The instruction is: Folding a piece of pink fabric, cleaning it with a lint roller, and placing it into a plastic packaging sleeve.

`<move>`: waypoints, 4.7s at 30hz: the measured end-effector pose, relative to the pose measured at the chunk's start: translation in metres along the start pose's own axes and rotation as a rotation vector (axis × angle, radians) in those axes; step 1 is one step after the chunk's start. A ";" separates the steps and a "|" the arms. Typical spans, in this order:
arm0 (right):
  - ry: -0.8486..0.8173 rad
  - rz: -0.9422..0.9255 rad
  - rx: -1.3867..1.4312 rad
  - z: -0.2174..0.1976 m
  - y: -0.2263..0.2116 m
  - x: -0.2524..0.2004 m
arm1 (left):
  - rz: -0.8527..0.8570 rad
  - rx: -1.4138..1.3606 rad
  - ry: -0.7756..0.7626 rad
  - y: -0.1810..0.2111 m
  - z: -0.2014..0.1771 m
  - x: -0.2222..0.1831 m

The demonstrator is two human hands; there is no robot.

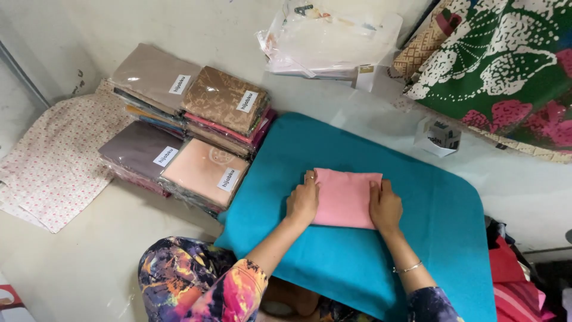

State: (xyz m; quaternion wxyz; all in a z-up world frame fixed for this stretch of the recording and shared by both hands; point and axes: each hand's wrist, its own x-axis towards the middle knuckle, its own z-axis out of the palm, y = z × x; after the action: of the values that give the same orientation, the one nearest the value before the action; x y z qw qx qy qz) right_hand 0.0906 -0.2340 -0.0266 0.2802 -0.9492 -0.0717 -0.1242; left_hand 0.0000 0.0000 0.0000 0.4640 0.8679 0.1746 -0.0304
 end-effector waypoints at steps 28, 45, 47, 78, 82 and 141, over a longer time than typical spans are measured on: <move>0.025 -0.456 0.293 -0.205 0.058 -0.074 | 1.353 0.506 0.529 0.110 0.045 -0.037; -0.135 0.076 0.355 -0.157 0.151 -0.179 | 0.667 0.528 0.828 0.178 -0.179 0.041; -0.229 0.048 0.420 -0.146 0.134 -0.184 | 0.720 0.768 0.836 0.174 -0.201 0.067; -0.104 -0.049 0.943 -0.111 -0.094 -0.185 | 0.279 -0.839 -0.583 0.093 -0.029 -0.153; -0.115 0.379 1.294 -0.090 -0.073 -0.175 | 0.110 -0.777 -0.388 0.076 -0.075 -0.134; -0.118 0.340 1.125 -0.033 -0.079 -0.183 | 0.335 0.327 -0.078 -0.005 0.004 -0.132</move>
State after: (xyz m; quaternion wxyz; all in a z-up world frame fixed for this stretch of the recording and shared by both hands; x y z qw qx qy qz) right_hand -0.1078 -0.1986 -0.0104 0.7521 -0.6581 0.0111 0.0327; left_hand -0.1244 -0.0367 0.0225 0.3225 0.9465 0.0028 -0.0145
